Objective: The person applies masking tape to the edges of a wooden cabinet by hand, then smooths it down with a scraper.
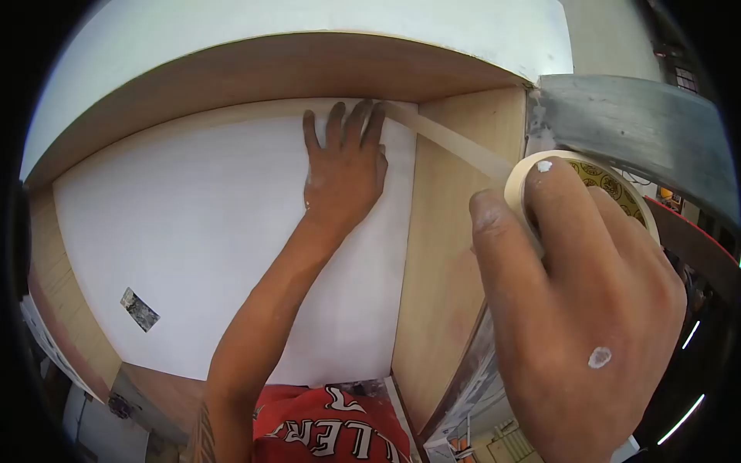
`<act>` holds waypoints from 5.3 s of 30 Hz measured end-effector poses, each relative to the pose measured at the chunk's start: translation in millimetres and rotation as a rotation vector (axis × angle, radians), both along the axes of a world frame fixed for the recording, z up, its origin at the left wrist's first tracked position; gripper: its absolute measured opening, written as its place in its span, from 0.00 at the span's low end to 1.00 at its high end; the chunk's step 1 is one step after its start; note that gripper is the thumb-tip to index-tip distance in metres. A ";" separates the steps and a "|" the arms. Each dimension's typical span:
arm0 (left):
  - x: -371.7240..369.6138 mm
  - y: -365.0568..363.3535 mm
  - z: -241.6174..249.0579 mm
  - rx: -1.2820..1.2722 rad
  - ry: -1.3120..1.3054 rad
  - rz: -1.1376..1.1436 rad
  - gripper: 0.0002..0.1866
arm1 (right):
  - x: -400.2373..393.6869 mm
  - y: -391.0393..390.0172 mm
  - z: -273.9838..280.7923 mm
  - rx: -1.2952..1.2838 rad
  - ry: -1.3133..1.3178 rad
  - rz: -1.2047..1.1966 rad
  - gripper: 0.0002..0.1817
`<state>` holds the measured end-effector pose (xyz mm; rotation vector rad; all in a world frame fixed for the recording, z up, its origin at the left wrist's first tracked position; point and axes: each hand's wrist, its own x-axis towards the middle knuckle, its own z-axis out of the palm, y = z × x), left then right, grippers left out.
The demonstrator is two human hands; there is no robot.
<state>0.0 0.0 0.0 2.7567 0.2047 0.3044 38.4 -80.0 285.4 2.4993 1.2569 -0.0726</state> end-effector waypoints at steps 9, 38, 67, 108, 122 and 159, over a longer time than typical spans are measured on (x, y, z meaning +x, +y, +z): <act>1.0 3.4 -3.8 -0.034 -0.023 -0.005 0.28 | 6.8 -2.9 0.2 0.042 0.032 0.061 0.21; 8.7 -4.9 1.7 -0.168 -0.037 0.009 0.30 | -0.8 27.4 -11.9 -0.160 0.405 0.086 0.19; 24.2 -15.0 -0.2 -0.099 -0.035 -0.018 0.33 | 35.9 2.7 -75.8 -0.148 0.733 0.218 0.07; 24.6 -15.4 -8.0 -0.194 -0.031 -0.004 0.29 | 24.6 16.7 -26.7 0.277 0.247 -0.100 0.14; -74.6 33.4 11.2 -0.346 -0.008 -0.075 0.27 | 20.8 -12.2 -44.1 0.303 0.158 0.186 0.26; 27.1 17.5 20.3 -1.073 0.208 0.297 0.17 | 40.1 -45.8 -70.1 0.714 0.131 0.208 0.20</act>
